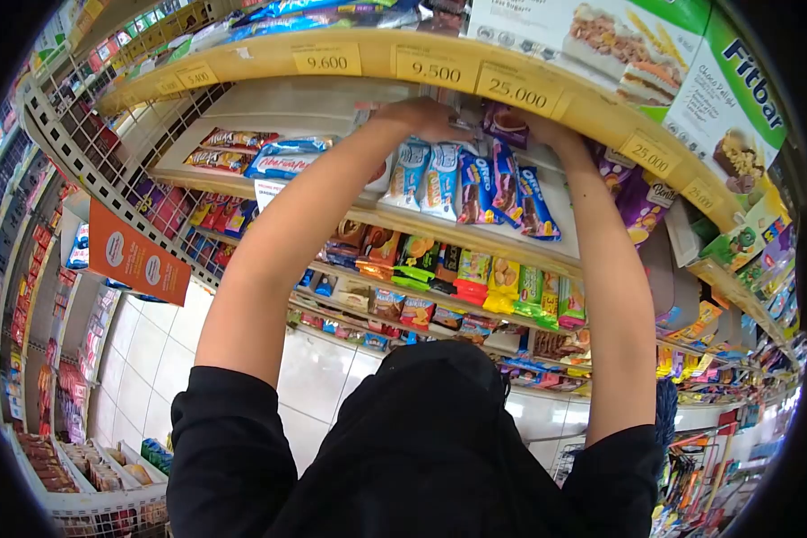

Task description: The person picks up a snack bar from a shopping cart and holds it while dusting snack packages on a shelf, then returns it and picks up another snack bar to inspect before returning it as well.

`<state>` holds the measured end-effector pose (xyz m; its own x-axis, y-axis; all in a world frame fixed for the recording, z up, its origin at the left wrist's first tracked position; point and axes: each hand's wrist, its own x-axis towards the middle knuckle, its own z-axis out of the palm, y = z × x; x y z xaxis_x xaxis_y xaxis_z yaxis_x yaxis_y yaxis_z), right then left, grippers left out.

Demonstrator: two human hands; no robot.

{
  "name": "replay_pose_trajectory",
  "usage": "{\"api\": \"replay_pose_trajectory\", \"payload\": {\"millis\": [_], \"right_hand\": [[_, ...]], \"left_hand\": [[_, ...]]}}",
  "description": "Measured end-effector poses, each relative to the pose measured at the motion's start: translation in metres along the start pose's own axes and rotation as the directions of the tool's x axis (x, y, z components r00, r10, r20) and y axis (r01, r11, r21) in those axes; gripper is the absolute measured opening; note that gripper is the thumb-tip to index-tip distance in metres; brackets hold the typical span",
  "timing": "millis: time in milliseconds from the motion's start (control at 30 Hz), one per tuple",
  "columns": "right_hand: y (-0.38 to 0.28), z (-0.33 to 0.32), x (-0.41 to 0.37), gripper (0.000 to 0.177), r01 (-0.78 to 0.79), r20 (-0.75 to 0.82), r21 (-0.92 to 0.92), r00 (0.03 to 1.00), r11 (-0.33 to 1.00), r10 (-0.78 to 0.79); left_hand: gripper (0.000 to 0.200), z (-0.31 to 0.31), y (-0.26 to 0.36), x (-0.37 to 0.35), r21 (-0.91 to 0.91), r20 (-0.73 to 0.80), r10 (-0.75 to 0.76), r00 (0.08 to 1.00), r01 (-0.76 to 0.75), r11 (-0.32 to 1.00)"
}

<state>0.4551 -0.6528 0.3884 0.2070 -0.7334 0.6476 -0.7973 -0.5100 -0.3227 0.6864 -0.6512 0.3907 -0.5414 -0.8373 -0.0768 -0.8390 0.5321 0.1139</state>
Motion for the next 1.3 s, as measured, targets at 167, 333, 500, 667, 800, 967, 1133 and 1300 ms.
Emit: {"api": "replay_pose_trajectory", "payload": {"millis": [167, 333, 500, 667, 800, 967, 1133, 1300], "right_hand": [[-0.014, 0.000, -0.002, 0.020, 0.017, 0.004, 0.033, 1.000, 0.999, -0.017], [-0.036, -0.018, -0.001, 0.023, -0.392, 0.323, 0.047, 0.876, 0.919, 0.357], [-0.022, -0.002, 0.001, 0.030, -0.348, 0.234, 0.105, 0.919, 0.931, 0.317], [-0.044, -0.019, 0.002, 0.043, -0.410, 0.305, 0.039, 0.873, 0.911, 0.380], [-0.050, -0.024, -0.003, 0.049, -0.360, 0.281, 0.088, 0.904, 0.929, 0.324], [-0.056, -0.034, -0.006, 0.042, -0.224, 0.167, -0.104, 0.956, 0.969, 0.239], [-0.094, -0.038, -0.006, 0.037, -0.019, 0.168, -0.308, 0.983, 0.951, 0.074], [-0.130, -0.003, 0.015, 0.040, 0.216, 0.299, -0.307, 0.946, 0.927, -0.121]], "left_hand": [[0.082, 0.001, -0.001, -0.006, -0.064, -0.104, -0.012, 0.994, 0.005, 0.998], [0.074, -0.003, -0.040, -0.005, -0.143, -0.306, -0.120, 0.945, 0.079, 0.987], [0.053, -0.012, -0.056, -0.022, 0.090, -0.028, -0.362, 0.932, 0.363, 0.927], [0.052, 0.005, -0.078, -0.012, 0.090, -0.125, -0.177, 0.976, 0.189, 0.978], [0.055, -0.006, -0.074, -0.029, -0.014, -0.144, -0.156, 0.977, 0.156, 0.988], [0.061, -0.011, -0.071, -0.047, -0.063, -0.264, -0.187, 0.946, 0.177, 0.982], [0.068, -0.007, -0.086, -0.033, 0.042, -0.110, -0.183, 0.977, 0.189, 0.981], [0.075, -0.015, -0.064, -0.052, -0.036, -0.093, -0.246, 0.965, 0.243, 0.969]]}}
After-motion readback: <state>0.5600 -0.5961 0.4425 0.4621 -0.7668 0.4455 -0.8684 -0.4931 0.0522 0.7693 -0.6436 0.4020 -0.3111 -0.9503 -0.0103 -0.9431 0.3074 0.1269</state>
